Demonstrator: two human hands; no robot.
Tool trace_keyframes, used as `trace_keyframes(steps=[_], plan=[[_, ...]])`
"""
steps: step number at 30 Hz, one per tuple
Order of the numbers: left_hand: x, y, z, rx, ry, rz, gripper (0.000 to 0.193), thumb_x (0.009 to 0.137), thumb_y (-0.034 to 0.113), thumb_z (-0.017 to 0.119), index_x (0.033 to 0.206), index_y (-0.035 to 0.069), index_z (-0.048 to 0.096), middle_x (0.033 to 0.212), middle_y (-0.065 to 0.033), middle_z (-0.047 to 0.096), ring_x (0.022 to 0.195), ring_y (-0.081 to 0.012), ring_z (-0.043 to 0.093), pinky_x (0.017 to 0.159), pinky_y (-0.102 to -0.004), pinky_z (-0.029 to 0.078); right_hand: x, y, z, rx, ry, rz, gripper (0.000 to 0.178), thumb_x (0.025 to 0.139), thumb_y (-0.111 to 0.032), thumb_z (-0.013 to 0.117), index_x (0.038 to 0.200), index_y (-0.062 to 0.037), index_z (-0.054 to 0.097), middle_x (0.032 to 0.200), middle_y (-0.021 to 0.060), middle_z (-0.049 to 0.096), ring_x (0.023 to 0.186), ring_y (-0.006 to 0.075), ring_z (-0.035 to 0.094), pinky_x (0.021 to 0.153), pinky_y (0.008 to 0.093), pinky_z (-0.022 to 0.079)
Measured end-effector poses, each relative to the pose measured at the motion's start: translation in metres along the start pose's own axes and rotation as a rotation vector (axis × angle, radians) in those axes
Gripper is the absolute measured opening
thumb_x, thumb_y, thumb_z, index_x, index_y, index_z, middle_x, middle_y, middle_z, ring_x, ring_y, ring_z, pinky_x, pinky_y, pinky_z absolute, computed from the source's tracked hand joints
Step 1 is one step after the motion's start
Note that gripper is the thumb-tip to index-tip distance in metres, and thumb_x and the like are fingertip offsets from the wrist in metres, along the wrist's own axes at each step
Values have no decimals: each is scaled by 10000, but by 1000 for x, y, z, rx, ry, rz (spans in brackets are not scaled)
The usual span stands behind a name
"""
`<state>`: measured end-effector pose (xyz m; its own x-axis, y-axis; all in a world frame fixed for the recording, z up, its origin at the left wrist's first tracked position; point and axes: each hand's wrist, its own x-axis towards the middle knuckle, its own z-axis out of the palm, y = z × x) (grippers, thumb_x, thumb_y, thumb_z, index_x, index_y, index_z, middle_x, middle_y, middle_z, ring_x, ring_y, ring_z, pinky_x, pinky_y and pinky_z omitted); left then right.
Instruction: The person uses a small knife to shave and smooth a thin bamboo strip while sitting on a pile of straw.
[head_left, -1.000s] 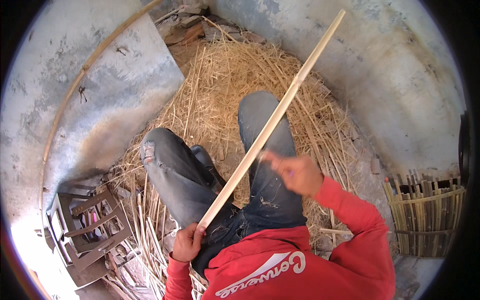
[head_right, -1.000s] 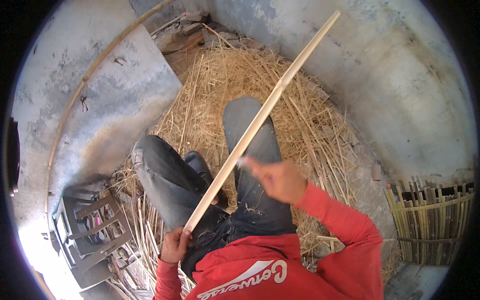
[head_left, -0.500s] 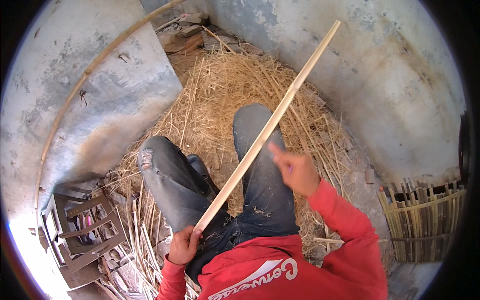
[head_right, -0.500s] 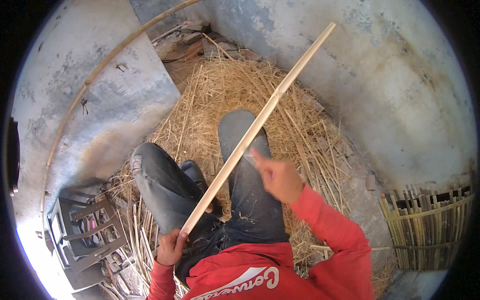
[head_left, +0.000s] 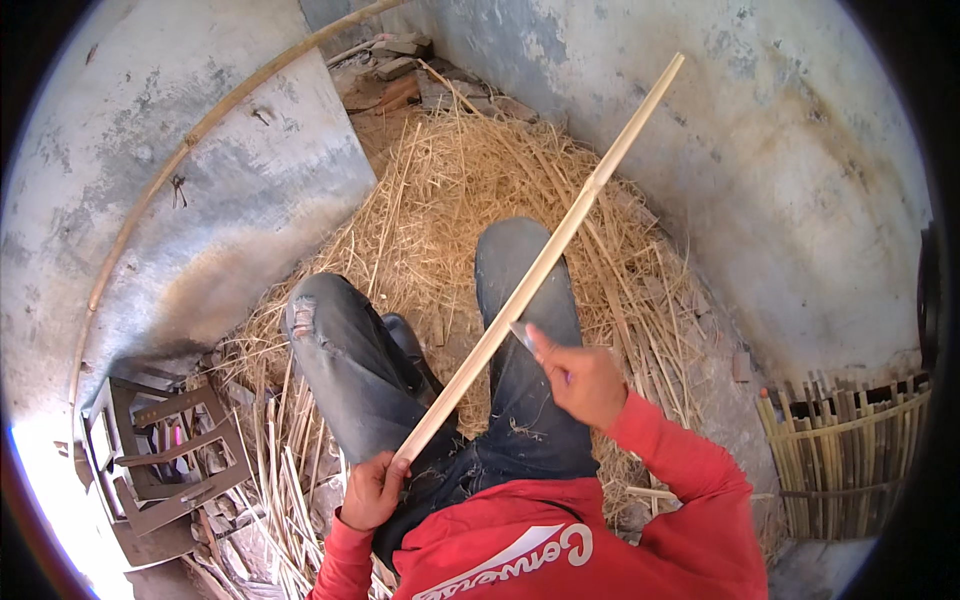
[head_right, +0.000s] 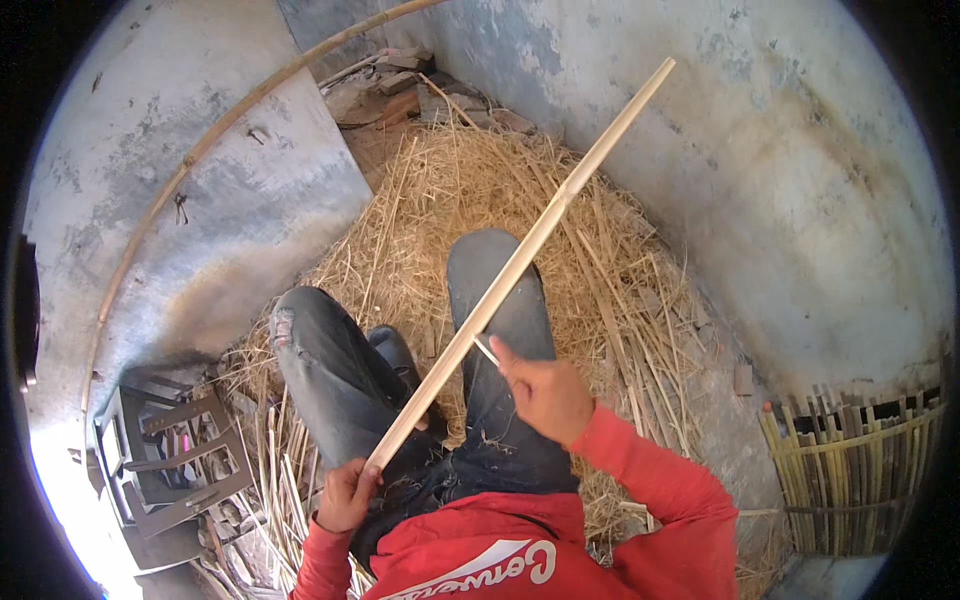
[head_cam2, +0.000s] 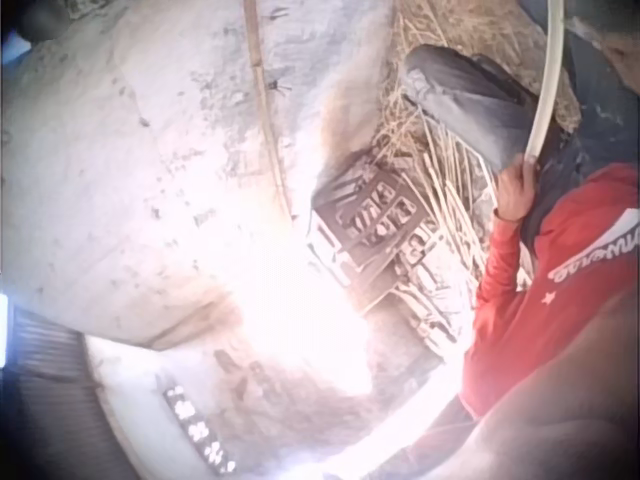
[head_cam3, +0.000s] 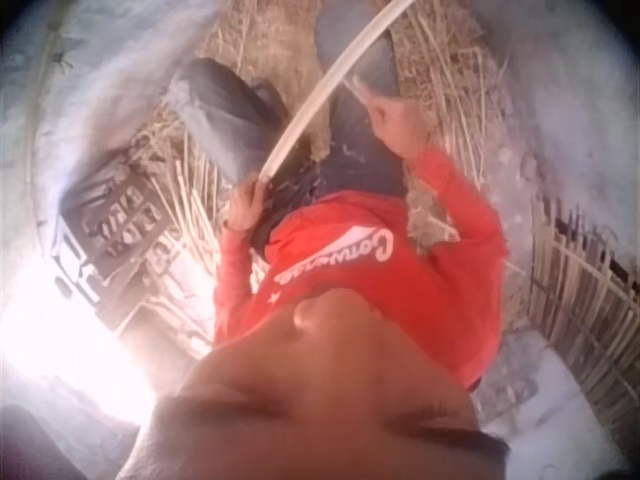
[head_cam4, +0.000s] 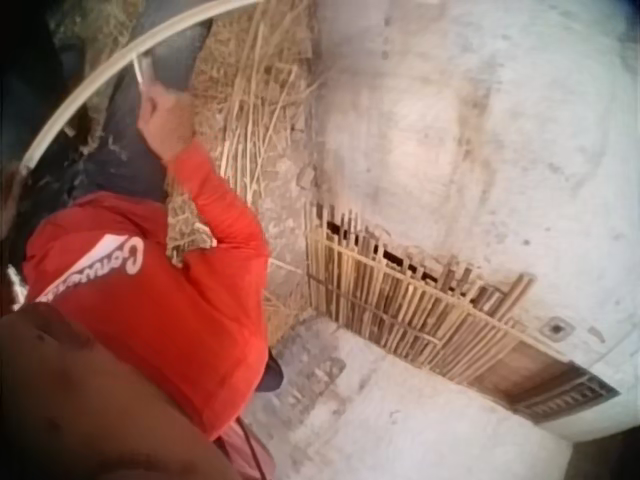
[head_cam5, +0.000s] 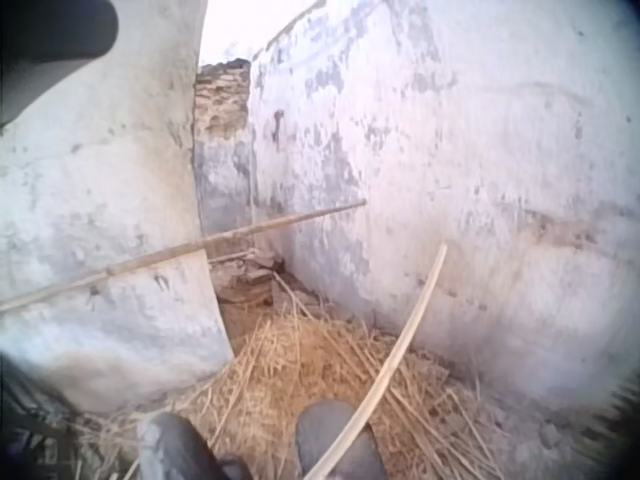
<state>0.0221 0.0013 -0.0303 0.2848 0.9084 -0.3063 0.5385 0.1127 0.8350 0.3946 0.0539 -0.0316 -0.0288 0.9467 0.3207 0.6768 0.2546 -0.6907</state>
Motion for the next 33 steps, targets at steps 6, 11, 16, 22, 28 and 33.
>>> trace_keyframes(steps=[6, 11, 16, 22, 28, 33], plan=[[0, -1, 3, 10, 6, -29, 382, 1102, 289, 579, 856, 14, 677, 591, -44, 580, 536, -122, 551, 526, -317, 427, 12, -2, -16, -70, -39, 178, 484, 954, -67, 706, 1433, -119, 665, 779, 202, 700, 604, 347, 693, 573, 429, 546], [-4, 1, 0, -11, -6, -49, 420, 1104, 337, 570, 859, 12, 675, 618, -38, 597, 561, -111, 553, 539, -304, 425, -4, -16, 3, 28, -49, 3, 454, 966, -60, 692, 1416, -117, 678, 819, 215, 709, 607, 349, 694, 551, 406, 539], [-1, 2, 6, -29, -35, -69, 439, 1109, 356, 563, 852, 17, 673, 621, -25, 593, 570, -105, 556, 547, -298, 431, -20, -9, 8, 27, -112, -61, 449, 984, -52, 692, 1427, -120, 674, 748, 204, 673, 537, 282, 630, 558, 323, 494], [2, 6, 12, -37, -17, -31, 410, 1111, 330, 571, 867, 18, 677, 605, -27, 582, 559, -105, 551, 539, -306, 429, -3, -21, 1, 38, -110, 91, 477, 925, -33, 643, 1396, -90, 690, 819, 196, 729, 670, 359, 719, 621, 458, 566], [3, 5, 12, -85, -10, -53, 388, 1107, 313, 586, 872, 19, 682, 617, -21, 585, 580, -92, 549, 550, -295, 431, -21, -28, 26, 195, -159, -83, 409, 986, -61, 696, 1391, -116, 699, 848, 243, 716, 655, 283, 755, 606, 366, 552], [3, 6, 12, -123, -23, -79, 389, 1104, 303, 591, 862, 12, 682, 617, -18, 587, 576, -85, 539, 544, -285, 423, -16, -21, 15, 151, -89, 41, 417, 1001, -107, 711, 1417, -118, 677, 850, 239, 718, 601, 269, 688, 586, 348, 521]])
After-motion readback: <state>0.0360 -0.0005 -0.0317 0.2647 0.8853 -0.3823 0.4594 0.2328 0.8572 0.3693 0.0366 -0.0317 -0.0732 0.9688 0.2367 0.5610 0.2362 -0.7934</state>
